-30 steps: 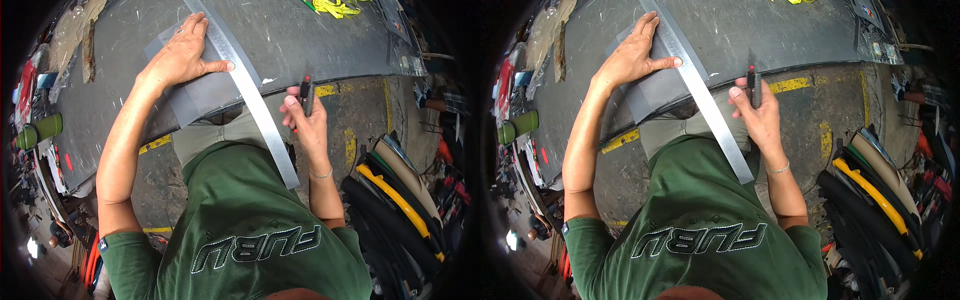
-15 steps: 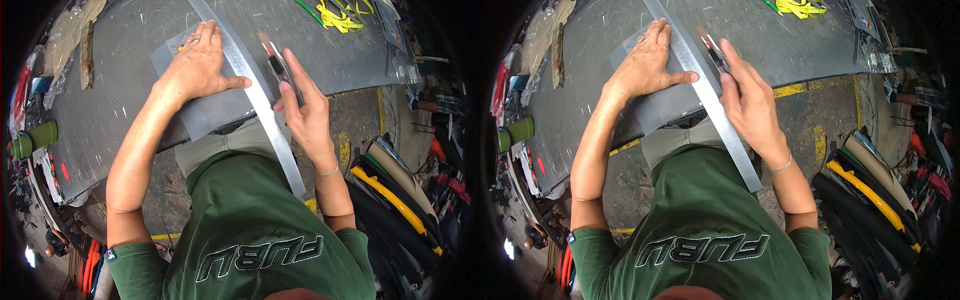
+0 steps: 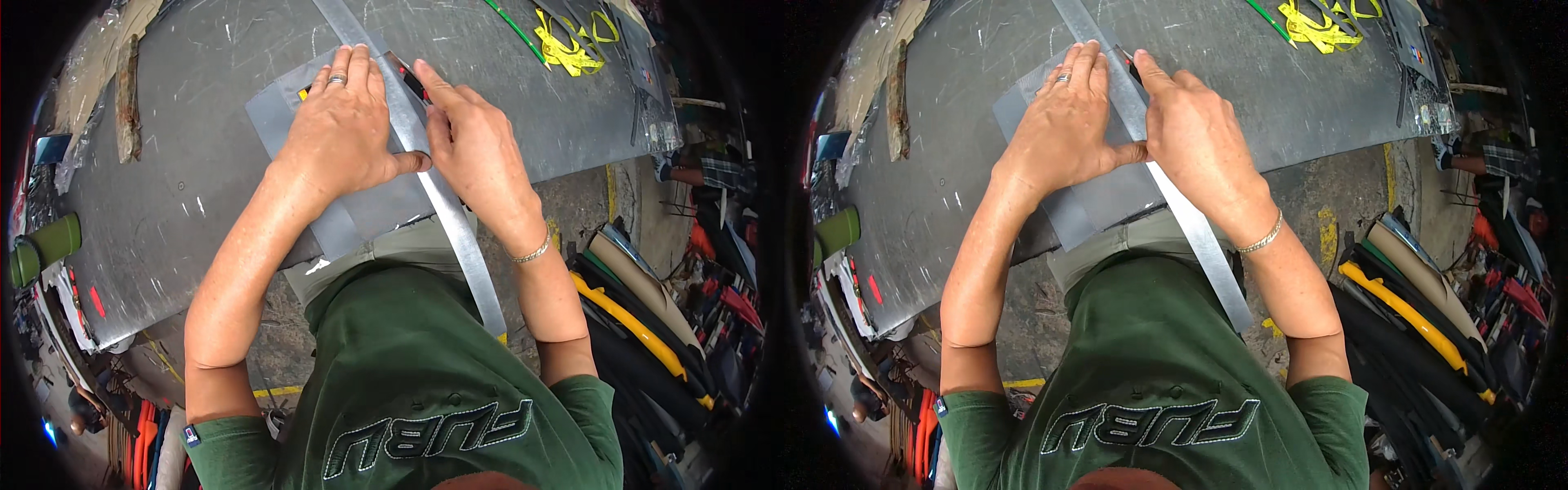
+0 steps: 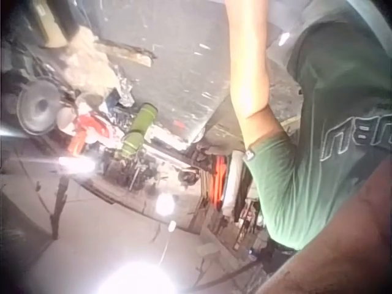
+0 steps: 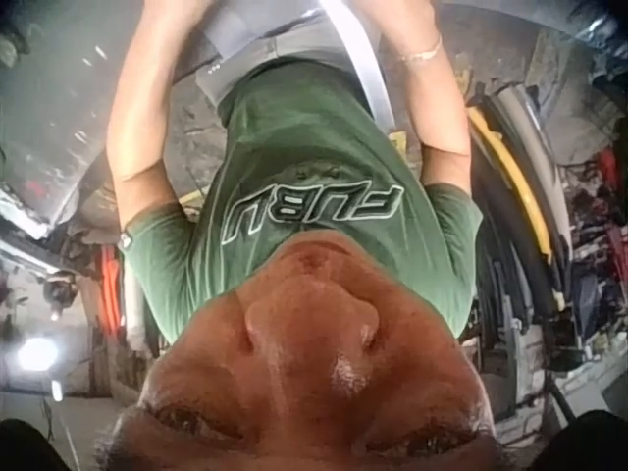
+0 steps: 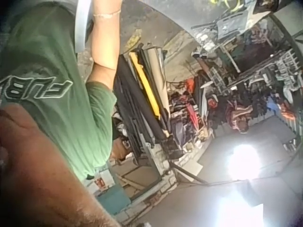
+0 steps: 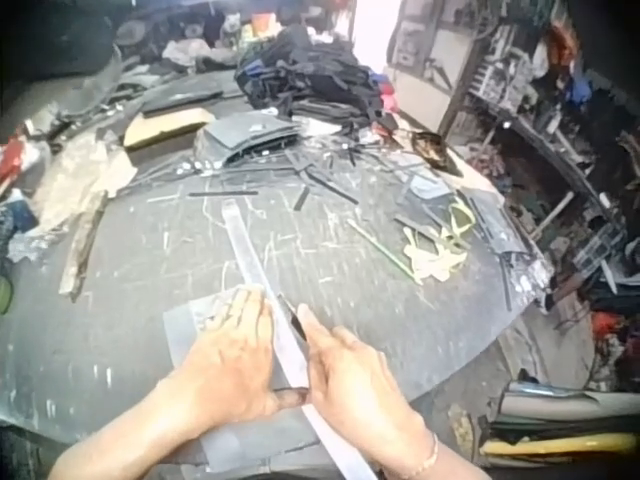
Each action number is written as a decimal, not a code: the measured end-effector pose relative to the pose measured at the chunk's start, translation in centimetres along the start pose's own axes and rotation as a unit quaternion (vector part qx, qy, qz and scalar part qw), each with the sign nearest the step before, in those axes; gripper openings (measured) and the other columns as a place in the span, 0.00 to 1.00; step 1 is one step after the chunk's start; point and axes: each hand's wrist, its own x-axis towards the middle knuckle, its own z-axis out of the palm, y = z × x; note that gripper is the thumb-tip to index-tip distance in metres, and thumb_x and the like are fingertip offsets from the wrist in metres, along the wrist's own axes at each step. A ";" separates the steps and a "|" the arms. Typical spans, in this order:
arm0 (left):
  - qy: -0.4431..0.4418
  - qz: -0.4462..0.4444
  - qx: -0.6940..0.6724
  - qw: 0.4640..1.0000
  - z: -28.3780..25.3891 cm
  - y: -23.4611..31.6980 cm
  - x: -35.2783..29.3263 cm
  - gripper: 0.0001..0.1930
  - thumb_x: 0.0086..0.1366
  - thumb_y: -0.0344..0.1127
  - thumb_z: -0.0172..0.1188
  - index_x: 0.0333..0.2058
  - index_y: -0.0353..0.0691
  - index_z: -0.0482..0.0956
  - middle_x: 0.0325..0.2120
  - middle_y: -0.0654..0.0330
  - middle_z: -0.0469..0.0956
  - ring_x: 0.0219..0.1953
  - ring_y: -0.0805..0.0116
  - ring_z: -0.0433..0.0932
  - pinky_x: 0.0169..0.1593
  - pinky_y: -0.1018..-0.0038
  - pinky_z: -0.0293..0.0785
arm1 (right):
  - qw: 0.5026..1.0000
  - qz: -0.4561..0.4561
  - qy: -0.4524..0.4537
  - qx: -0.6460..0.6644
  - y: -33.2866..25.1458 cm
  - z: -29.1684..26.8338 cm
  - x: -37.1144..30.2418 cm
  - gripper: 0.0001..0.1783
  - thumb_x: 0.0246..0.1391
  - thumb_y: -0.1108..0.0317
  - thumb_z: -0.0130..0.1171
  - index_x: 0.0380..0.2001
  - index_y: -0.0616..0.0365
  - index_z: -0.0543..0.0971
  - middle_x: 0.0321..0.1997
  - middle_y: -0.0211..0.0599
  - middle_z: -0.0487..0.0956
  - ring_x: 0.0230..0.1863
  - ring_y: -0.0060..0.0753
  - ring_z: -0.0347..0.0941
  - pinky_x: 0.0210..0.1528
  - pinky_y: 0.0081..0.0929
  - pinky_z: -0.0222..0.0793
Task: Measure and cut pieces of textile material using a utility knife and a metal ruler on a workbench.
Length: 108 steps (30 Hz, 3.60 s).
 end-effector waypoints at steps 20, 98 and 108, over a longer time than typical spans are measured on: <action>0.053 0.025 -0.016 0.998 0.6 -0.3 -0.3 0.60 0.51 0.67 0.74 0.63 0.15 0.61 0.68 0.29 0.60 0.74 0.38 0.57 0.75 0.53 0.58 | 1.000 -0.012 -0.026 0.000 -0.4 -0.7 0.6 0.28 0.59 0.78 0.56 0.64 0.56 0.77 0.37 0.53 0.80 0.33 0.53 0.78 0.42 0.41 0.75; -0.126 -0.036 0.090 0.987 -2.7 1.7 0.9 0.67 0.55 0.76 0.65 0.65 0.08 0.54 0.68 0.22 0.53 0.74 0.33 0.54 0.76 0.58 0.54 | 0.753 0.160 -0.101 0.631 0.7 -0.4 5.9 0.30 0.72 0.36 0.45 0.52 0.53 0.71 0.24 0.25 0.67 0.12 0.19 0.57 0.12 0.22 0.52; -0.121 -0.032 0.070 0.990 -3.0 2.0 1.0 0.66 0.55 0.76 0.65 0.64 0.08 0.56 0.67 0.21 0.56 0.74 0.33 0.55 0.76 0.57 0.55 | 0.751 0.166 -0.090 0.633 2.3 2.8 6.1 0.32 0.73 0.36 0.41 0.53 0.57 0.72 0.20 0.25 0.66 0.10 0.19 0.55 0.10 0.22 0.50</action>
